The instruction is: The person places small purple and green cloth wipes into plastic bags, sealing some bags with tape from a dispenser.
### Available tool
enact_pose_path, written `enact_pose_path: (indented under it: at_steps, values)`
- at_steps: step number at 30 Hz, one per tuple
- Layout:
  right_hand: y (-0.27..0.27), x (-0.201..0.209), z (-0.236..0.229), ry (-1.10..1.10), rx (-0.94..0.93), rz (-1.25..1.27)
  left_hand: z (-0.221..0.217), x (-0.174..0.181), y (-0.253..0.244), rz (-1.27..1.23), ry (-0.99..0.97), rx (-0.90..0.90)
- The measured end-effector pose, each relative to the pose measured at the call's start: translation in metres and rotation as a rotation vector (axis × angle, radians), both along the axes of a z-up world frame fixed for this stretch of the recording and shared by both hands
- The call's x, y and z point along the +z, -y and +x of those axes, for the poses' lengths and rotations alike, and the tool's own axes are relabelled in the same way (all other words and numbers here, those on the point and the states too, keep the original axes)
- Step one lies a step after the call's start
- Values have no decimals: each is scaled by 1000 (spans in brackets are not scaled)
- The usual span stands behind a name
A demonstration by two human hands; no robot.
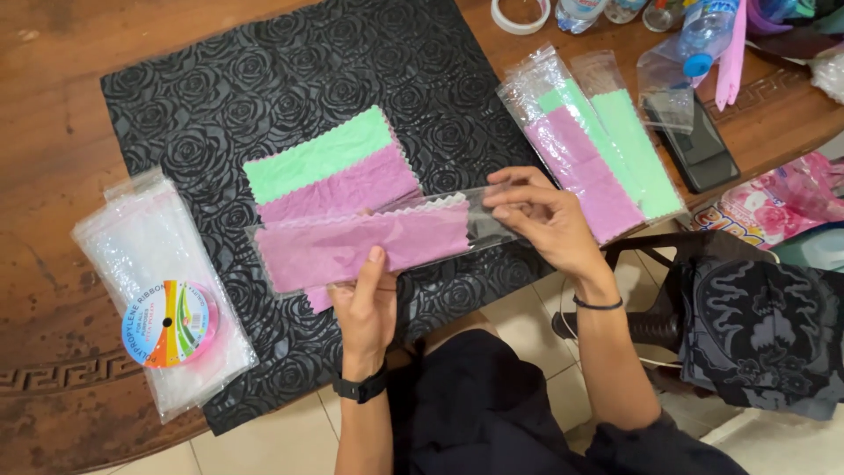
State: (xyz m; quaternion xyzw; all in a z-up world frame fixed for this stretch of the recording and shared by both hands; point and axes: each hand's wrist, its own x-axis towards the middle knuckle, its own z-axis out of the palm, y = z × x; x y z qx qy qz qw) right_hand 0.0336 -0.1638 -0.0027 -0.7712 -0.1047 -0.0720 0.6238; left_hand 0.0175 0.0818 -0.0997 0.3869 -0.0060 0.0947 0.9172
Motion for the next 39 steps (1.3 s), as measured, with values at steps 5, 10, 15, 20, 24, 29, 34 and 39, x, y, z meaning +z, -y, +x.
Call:
enact_pose_path:
  at_steps: [5,10,15,20,24,29,34,39]
  values:
    - [-6,-14,8,-39,145,111,-11,40,0,55,19,-7]
    - [-12,-23,12,-84,165,181,-16,56,0,91,20,-2]
    - [-23,-29,12,-64,191,181,-23,45,-4,219,-14,52]
    - [-39,-46,12,-115,169,147,-34,-62,-25,204,-140,159]
    - [-46,-59,14,-174,118,70,-46,25,-35,185,-179,285]
    - [-59,-52,14,-219,56,-51,-58,4,-65,225,-284,391]
    - [-66,-50,19,-178,-15,-189,-62,42,-81,354,-365,445]
    - [-62,-54,23,-185,-114,-295,-64,62,-89,432,-361,541]
